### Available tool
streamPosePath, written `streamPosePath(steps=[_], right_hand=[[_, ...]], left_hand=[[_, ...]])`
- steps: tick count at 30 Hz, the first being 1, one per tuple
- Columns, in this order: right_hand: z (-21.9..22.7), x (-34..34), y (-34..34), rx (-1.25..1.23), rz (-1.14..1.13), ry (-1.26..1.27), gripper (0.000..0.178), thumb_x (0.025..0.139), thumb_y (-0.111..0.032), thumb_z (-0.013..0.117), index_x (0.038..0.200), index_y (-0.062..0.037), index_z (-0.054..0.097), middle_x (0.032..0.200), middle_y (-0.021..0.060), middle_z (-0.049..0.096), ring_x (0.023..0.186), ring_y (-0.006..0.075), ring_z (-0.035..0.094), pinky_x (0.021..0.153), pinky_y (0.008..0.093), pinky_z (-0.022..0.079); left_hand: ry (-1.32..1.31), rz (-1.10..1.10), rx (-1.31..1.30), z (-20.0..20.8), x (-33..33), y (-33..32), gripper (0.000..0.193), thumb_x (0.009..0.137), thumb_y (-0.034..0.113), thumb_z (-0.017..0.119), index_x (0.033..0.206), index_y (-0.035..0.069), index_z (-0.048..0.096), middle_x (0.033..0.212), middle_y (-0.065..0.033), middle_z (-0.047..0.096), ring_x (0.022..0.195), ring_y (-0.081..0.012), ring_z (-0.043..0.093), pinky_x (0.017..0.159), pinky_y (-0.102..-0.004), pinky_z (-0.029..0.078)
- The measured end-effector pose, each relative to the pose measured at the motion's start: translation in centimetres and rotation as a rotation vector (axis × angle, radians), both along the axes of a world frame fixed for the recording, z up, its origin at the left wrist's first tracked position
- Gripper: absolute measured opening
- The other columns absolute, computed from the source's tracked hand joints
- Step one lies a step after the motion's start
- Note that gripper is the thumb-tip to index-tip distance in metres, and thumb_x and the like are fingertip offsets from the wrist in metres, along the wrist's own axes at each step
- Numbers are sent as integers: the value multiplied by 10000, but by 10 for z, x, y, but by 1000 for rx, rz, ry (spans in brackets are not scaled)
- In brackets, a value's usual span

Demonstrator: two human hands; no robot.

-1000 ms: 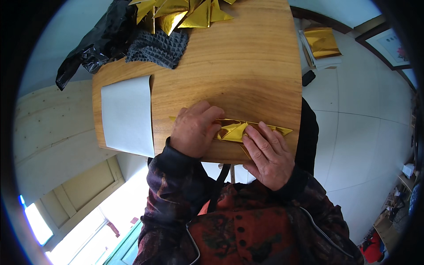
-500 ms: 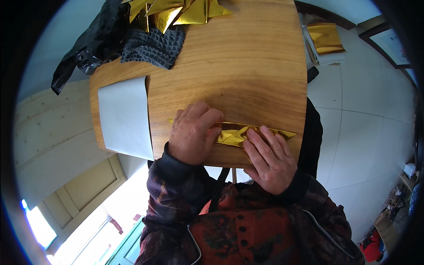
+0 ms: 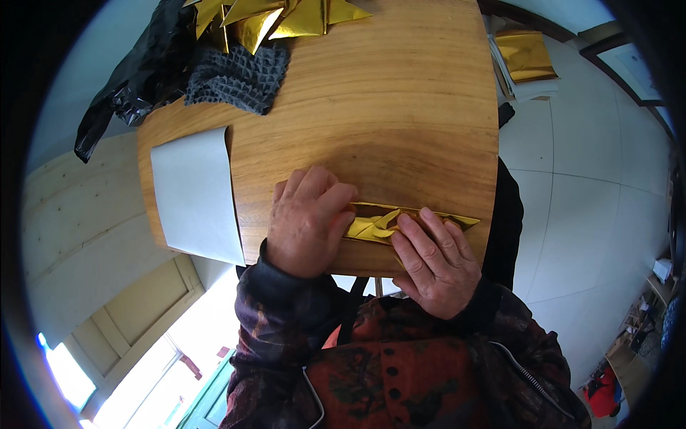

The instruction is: The person folds a gold-colored sheet of paper into a triangular shape on a wooden table. They smooth the creases with their hands and place the finished piece among other similar folded items.

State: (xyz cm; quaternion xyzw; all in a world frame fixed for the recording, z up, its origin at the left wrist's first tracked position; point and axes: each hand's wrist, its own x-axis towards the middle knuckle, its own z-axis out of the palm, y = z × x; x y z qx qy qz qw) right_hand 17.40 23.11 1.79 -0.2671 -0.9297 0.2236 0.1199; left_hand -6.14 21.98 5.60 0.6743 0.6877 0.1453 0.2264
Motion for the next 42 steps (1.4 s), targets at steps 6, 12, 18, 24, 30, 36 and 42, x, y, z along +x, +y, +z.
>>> streamPosePath(steps=[6,12,18,24,30,36,42], right_hand=[[0,0,0,9,0,0,627,773,-333,701,1318,-68,537,1443,90,463,1372,292,390,1118,434,287],[0,-1,-1,0,-9,11,630,771,-331,704,1319,-71,530,1444,87,460,1374,288,387,1118,434,281],[0,0,0,-20,-4,11,635,766,-335,712,1316,-76,529,1443,82,462,1374,283,385,1119,434,278],[-1,-1,-1,-15,-8,3,625,775,-339,706,1320,-87,533,1449,74,459,1381,277,377,1133,431,265],[-1,-1,-2,-2,-23,3,608,786,-344,698,1315,-91,540,1445,68,465,1377,271,385,1136,423,264],[-1,-2,-2,2,-27,3,607,785,-347,696,1313,-91,542,1440,67,468,1371,270,394,1133,421,268],[0,-1,0,6,-15,-6,610,778,-348,697,1306,-81,549,1436,71,470,1368,272,396,1117,421,290]], left_hand=[[50,4,9,0,3,-3,213,733,77,684,937,131,656,913,-41,564,891,-263,540,797,-402,406],[81,-5,53,0,4,-5,229,730,82,691,953,128,664,916,-39,577,883,-260,553,776,-400,421],[64,5,65,0,5,-8,218,732,40,696,941,90,665,930,-75,595,863,-291,565,775,-394,446],[59,15,77,-1,5,-8,217,732,53,701,944,88,671,931,-68,598,862,-281,568,772,-393,436],[58,14,78,-1,5,-8,222,720,34,702,934,83,666,929,-74,594,856,-286,563,770,-390,438],[43,22,78,-2,4,-7,219,733,47,699,947,88,676,927,-69,593,867,-285,567,776,-401,435],[55,22,63,0,5,-6,214,721,25,698,926,76,666,936,-88,589,871,-297,559,784,-399,446]])
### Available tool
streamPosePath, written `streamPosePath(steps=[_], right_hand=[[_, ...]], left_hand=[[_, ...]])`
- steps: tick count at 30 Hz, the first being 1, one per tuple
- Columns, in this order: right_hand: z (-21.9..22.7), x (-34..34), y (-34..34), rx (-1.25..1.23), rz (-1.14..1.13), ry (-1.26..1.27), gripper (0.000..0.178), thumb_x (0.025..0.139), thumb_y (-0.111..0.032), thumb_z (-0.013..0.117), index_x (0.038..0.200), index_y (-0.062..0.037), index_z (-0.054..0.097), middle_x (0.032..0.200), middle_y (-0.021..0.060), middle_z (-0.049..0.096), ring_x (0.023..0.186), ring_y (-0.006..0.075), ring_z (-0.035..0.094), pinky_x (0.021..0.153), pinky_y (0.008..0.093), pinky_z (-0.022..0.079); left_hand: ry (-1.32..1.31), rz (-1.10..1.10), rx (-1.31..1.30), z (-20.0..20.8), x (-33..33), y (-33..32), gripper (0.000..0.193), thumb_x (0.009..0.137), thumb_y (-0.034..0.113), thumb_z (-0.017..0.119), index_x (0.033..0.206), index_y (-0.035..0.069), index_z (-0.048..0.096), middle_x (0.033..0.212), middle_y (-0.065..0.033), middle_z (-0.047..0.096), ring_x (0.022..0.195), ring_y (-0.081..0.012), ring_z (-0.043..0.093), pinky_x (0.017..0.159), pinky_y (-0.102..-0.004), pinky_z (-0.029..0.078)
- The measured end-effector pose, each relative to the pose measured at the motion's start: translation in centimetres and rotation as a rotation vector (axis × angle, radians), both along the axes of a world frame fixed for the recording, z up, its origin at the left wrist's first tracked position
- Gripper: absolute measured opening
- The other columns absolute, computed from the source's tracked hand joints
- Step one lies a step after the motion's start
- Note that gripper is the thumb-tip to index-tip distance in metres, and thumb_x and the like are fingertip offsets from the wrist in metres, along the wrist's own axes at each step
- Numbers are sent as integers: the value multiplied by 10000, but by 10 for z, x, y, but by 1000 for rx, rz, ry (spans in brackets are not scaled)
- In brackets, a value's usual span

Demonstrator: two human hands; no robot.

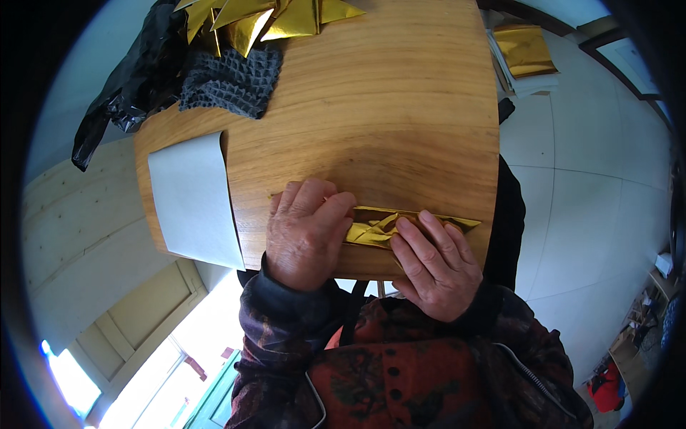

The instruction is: The person folds a gold-colored sheet of paper into a triangular shape on a wooden table. They smooth the creases with their hands and place the finished piece among other similar folded items.

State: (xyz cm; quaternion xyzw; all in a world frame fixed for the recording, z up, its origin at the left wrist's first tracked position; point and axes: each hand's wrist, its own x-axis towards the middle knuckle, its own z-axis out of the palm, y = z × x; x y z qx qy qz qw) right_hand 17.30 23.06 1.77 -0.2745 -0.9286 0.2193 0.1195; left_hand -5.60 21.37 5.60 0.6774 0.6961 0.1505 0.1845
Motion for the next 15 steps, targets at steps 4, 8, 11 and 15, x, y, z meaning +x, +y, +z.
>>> streamPosePath(steps=[4,8,11,15], right_hand=[[0,0,1,3,2,-3,609,775,-353,700,1298,-75,559,1435,78,469,1366,275,396,1097,423,312],[0,-2,1,-3,0,20,629,748,-344,730,1285,-63,563,1437,84,461,1363,289,392,1080,435,332],[1,-1,1,-34,4,40,663,723,-335,755,1290,-58,552,1444,89,449,1364,300,385,1076,443,338],[3,-1,0,-20,9,25,710,693,-324,780,1303,-57,535,1448,97,439,1366,308,377,1076,446,339]], left_hand=[[0,-4,-8,0,0,1,211,725,29,693,928,75,664,940,-93,591,879,-305,557,789,-402,444],[-7,-9,18,0,-1,0,220,729,40,690,944,76,659,940,-98,592,885,-316,555,797,-402,442],[-25,-21,5,-2,-4,-1,217,746,78,689,957,119,660,958,-45,589,924,-277,554,797,-413,421],[-46,-43,-17,-6,-9,0,211,744,80,691,947,126,658,961,-36,588,955,-276,548,821,-412,422]])
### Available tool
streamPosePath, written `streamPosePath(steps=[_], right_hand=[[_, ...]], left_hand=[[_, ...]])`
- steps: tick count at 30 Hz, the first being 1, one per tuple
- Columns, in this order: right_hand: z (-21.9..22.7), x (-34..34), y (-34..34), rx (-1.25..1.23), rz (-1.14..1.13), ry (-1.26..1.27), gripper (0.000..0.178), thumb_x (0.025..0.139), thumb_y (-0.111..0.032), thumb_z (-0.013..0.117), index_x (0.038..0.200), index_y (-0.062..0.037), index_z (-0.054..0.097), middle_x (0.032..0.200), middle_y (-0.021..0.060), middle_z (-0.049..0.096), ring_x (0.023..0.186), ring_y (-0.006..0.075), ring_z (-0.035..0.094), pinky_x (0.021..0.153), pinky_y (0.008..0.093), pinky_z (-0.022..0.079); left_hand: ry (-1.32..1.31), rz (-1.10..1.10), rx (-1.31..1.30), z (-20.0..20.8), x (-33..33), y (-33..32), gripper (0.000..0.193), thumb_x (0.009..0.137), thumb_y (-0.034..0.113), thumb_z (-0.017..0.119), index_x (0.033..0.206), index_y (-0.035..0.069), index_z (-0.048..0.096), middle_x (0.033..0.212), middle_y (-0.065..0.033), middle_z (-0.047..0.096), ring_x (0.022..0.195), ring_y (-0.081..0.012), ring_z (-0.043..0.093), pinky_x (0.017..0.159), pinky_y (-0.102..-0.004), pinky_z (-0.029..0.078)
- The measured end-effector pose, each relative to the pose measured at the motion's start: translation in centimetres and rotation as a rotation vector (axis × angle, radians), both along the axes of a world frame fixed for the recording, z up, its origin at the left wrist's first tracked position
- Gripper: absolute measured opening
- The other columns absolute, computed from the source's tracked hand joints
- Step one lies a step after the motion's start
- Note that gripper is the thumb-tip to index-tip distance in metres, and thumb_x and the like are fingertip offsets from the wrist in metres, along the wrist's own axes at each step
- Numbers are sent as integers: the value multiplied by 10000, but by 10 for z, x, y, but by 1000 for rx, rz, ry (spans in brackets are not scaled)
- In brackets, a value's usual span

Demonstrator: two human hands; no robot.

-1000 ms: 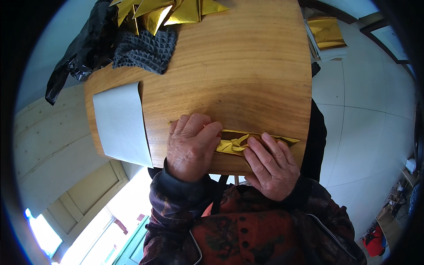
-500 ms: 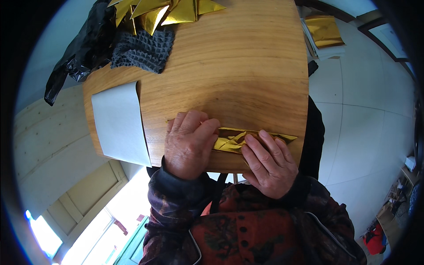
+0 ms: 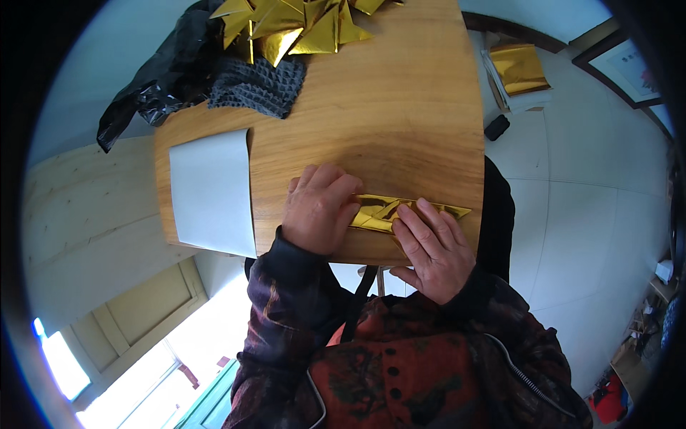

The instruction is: The person folds a gold-colored sheet of paper into a triangular shape on a wooden table. They smooth the creases with their hands and place the finished piece among other similar folded items.

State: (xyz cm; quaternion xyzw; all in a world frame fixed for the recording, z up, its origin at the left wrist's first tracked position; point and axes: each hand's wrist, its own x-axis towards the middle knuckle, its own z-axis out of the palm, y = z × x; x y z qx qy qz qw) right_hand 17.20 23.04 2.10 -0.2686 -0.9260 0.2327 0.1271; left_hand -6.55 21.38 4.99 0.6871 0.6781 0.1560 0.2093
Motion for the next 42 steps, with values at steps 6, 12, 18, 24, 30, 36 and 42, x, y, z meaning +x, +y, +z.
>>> streamPosePath(steps=[6,12,18,24,30,36,42], right_hand=[[-3,-2,-4,104,-21,27,725,642,-264,822,1283,-56,555,1416,98,464,1352,306,394,1072,452,348],[-5,-1,-7,159,-17,26,739,654,-243,818,1306,-62,522,1412,108,457,1357,313,381,1089,453,333],[-8,-1,-11,208,-20,16,717,681,-230,807,1310,-66,505,1413,114,447,1362,320,368,1096,452,328],[-11,0,-12,221,-22,5,699,700,-237,796,1313,-78,501,1420,105,439,1368,314,356,1099,448,325],[-13,-1,-11,211,-24,-33,662,746,-262,759,1330,-84,501,1435,96,427,1388,303,326,1121,442,281],[-15,0,-12,219,-33,1,676,719,-236,777,1319,-87,505,1421,101,440,1379,310,341,1110,446,304],[-15,-1,-10,204,-30,8,681,705,-218,788,1313,-84,511,1422,102,437,1381,311,339,1107,446,311]], left_hand=[[-24,-26,50,-7,-4,0,185,731,79,687,906,116,638,917,-53,583,933,-301,546,820,-412,437],[30,-28,54,-14,-6,-1,164,751,130,686,910,139,649,940,-40,588,967,-285,551,834,-428,430],[246,-12,311,-21,17,-14,149,771,135,667,918,152,652,986,-37,595,959,-274,557,841,-409,420],[398,-56,223,-14,32,-30,185,824,216,654,998,157,641,1067,-23,603,1052,-231,558,918,-417,370],[476,-96,205,-5,38,-37,227,846,208,628,1048,105,622,1068,-44,619,1068,-220,572,973,-435,349],[688,-174,152,-11,48,-35,205,840,117,560,1016,23,606,1030,-111,632,1042,-231,598,1000,-431,355],[723,-166,266,-17,50,-39,243,819,97,551,1038,-1,591,1079,-138,622,1069,-238,593,1030,-426,357]])
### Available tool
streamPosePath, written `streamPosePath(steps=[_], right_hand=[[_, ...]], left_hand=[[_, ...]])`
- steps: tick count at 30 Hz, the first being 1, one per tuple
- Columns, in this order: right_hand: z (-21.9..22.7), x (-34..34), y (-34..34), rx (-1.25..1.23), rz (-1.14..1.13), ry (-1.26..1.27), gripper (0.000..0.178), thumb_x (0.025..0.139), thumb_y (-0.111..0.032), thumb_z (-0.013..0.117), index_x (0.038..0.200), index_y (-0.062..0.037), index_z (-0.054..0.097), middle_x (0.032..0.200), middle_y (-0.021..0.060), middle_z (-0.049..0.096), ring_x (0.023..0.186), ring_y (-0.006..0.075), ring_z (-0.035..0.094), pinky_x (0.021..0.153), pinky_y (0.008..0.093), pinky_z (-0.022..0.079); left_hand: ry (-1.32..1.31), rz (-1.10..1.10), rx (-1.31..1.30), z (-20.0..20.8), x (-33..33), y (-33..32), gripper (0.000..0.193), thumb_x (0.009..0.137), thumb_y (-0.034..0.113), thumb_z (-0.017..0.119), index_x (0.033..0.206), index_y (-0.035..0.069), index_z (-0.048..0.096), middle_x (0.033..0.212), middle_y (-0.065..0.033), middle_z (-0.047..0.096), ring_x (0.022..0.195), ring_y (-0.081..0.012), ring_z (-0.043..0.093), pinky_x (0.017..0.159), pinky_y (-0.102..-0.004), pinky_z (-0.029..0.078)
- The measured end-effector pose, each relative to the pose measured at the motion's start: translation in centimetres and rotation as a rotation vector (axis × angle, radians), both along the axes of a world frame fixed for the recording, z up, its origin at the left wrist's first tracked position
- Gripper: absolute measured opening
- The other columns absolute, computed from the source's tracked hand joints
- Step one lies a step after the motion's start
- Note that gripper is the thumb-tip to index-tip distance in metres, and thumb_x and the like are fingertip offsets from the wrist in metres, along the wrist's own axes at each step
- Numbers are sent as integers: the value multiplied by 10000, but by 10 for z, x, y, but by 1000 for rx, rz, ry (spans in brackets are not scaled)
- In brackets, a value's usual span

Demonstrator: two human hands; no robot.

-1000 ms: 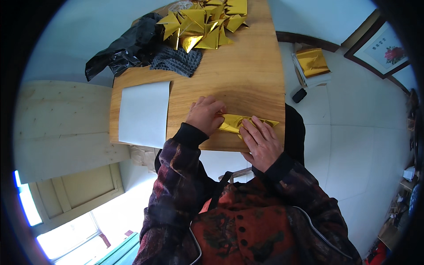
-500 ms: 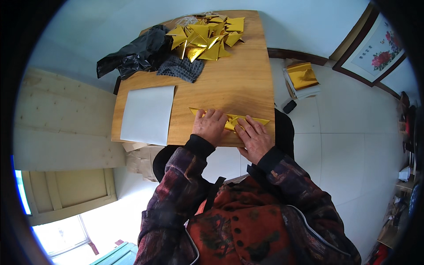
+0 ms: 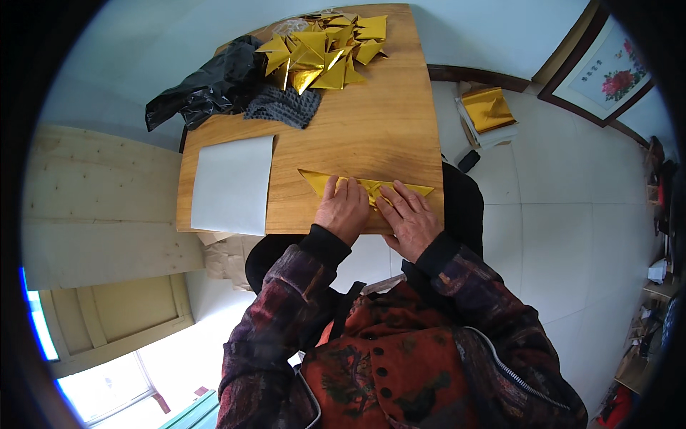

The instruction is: The person folds a gold-colored sheet of paper into a triangular shape on a wooden table. They smooth the creases with their hands and place the finished piece among other similar folded items.

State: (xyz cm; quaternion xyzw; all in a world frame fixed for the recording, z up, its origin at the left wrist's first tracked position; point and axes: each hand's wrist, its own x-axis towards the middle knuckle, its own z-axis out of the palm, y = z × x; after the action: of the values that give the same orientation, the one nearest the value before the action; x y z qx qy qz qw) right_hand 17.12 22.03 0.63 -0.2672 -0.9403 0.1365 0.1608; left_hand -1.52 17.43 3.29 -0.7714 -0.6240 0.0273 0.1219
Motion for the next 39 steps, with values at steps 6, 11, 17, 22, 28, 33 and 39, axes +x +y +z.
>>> streamPosePath(steps=[6,11,17,22,28,33,39], right_hand=[[4,1,2,-15,16,-18,621,742,-194,745,1303,-57,515,1418,107,440,1371,313,349,1105,443,309],[3,0,5,-2,21,17,582,755,-168,721,1288,-47,521,1409,110,442,1356,318,363,1095,444,323],[1,-1,5,20,14,22,460,851,-180,572,1284,-33,528,1407,112,440,1339,315,389,1099,436,334],[1,1,8,-21,24,5,439,874,-193,537,1286,-39,540,1419,104,446,1344,309,396,1084,430,352],[2,1,8,-26,20,-14,407,908,-206,497,1280,-52,557,1437,84,447,1350,286,405,1055,411,380],[2,0,8,-24,8,-5,402,914,-195,501,1288,-59,557,1440,72,458,1353,275,412,1068,411,358],[2,0,8,-16,9,-16,381,930,-198,493,1280,-65,561,1434,70,470,1338,271,435,1073,403,347]], left_hand=[[-72,16,32,-6,0,-6,338,813,97,556,1123,-36,572,1194,-173,596,1124,-259,577,1008,-432,394],[-328,149,-80,-12,9,-20,629,840,314,629,1315,-57,452,1403,-229,433,1301,-341,439,1083,-464,332],[-482,202,-96,-22,16,-30,884,850,642,513,1452,19,336,1529,-247,261,1407,-416,276,1131,-509,240],[-438,231,-106,-27,17,-32,890,843,697,448,1478,84,336,1540,-232,258,1419,-387,276,1129,-503,237],[-448,250,-119,-28,17,-34,873,874,729,370,1457,78,374,1529,-244,271,1406,-409,291,1118,-518,240],[-422,254,-138,-27,18,-34,870,875,731,368,1453,81,383,1523,-244,286,1401,-411,301,1118,-517,240],[-431,265,-146,-27,18,-34,864,880,725,365,1445,71,394,1519,-236,304,1405,-405,300,1122,-513,234]])
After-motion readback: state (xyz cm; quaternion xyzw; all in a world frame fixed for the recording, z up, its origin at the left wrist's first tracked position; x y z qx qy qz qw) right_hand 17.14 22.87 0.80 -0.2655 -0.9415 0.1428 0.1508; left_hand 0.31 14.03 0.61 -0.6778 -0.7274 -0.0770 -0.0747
